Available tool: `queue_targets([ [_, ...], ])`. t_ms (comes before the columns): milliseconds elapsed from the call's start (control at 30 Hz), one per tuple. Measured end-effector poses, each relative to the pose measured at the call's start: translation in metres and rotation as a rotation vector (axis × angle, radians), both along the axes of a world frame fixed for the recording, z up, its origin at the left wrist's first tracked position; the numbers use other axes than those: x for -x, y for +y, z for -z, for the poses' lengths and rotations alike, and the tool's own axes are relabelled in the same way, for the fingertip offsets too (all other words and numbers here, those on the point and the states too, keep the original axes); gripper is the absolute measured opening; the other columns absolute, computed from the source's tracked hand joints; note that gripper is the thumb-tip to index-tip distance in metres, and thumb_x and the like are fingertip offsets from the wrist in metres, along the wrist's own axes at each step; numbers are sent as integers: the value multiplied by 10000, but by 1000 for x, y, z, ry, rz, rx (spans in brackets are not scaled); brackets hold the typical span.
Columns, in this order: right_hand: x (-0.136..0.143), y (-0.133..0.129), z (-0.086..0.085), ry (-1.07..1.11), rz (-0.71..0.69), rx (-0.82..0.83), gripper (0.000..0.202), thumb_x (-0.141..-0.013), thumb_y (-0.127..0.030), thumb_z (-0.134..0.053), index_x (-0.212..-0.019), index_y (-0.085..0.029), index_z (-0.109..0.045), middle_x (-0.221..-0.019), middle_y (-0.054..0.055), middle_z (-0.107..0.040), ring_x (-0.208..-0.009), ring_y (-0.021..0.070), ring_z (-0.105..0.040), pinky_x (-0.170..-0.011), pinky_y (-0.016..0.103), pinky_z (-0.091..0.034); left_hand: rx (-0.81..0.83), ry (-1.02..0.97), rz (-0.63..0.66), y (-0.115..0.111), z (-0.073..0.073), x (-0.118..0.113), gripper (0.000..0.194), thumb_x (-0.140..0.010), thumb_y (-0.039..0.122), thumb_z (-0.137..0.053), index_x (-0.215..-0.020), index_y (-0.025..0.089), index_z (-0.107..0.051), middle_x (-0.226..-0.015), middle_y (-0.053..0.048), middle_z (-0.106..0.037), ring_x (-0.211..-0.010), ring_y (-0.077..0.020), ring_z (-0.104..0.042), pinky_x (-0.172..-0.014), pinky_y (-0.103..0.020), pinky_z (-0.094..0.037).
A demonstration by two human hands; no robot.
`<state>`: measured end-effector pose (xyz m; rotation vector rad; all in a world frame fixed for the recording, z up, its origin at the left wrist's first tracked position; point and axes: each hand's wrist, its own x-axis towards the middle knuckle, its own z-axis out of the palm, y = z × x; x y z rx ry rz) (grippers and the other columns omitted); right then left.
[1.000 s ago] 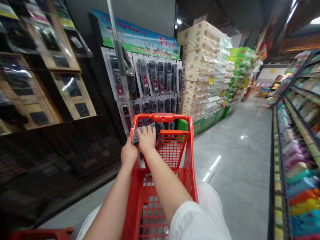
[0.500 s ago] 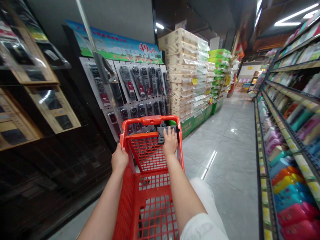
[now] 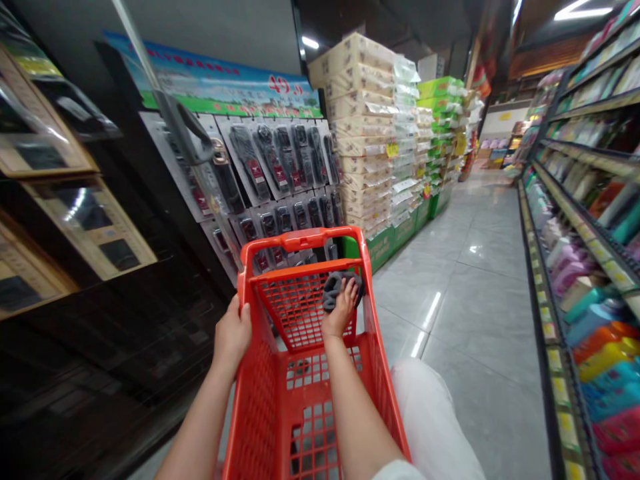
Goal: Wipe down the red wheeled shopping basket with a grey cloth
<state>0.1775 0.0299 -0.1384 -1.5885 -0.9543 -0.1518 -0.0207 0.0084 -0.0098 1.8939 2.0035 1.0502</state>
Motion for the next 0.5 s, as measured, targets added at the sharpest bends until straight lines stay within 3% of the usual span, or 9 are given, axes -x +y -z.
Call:
queue_targets([
  [167,26,3,-26,13,-24,48,791,-749,-7,-422,-1511,-204,-335,-1641,132,-62,-1506,357,-10,-1137,579,-273,-214,-294,230,15,26,16,534,-918,298,-419,-1413,108,-485,-1450,-157,-504,-1379,-260,-429,-1171,-424,-296],
  [333,91,9,-43,-111,-117,134,788,-751,-36,-523,-1486,-283,-383,-1647,114,-27,-1496,404,-39,-1126,614,-248,-209,-537,351,16,31,12,548,-932,297,-431,-1466,174,-420,-1537,-82,-416,-1438,-210,-343,-1206,-381,-216],
  [433,115,9,-39,-403,-317,199,681,-815,-80,-564,-1417,-384,-466,-1640,47,-152,-1494,347,-140,-1138,611,-228,-190,-576,364,14,29,12,543,-927,274,-440,-1459,164,-428,-1535,-93,-417,-1433,-208,-352,-1201,-377,-227],
  [500,108,4,-31,-608,-431,225,585,-862,-100,-542,-1358,-409,-525,-1607,0,-272,-1483,287,-204,-1155,587,-220,-192,-595,358,13,27,13,531,-927,257,-438,-1448,152,-442,-1528,-107,-424,-1430,-210,-357,-1198,-373,-232],
])
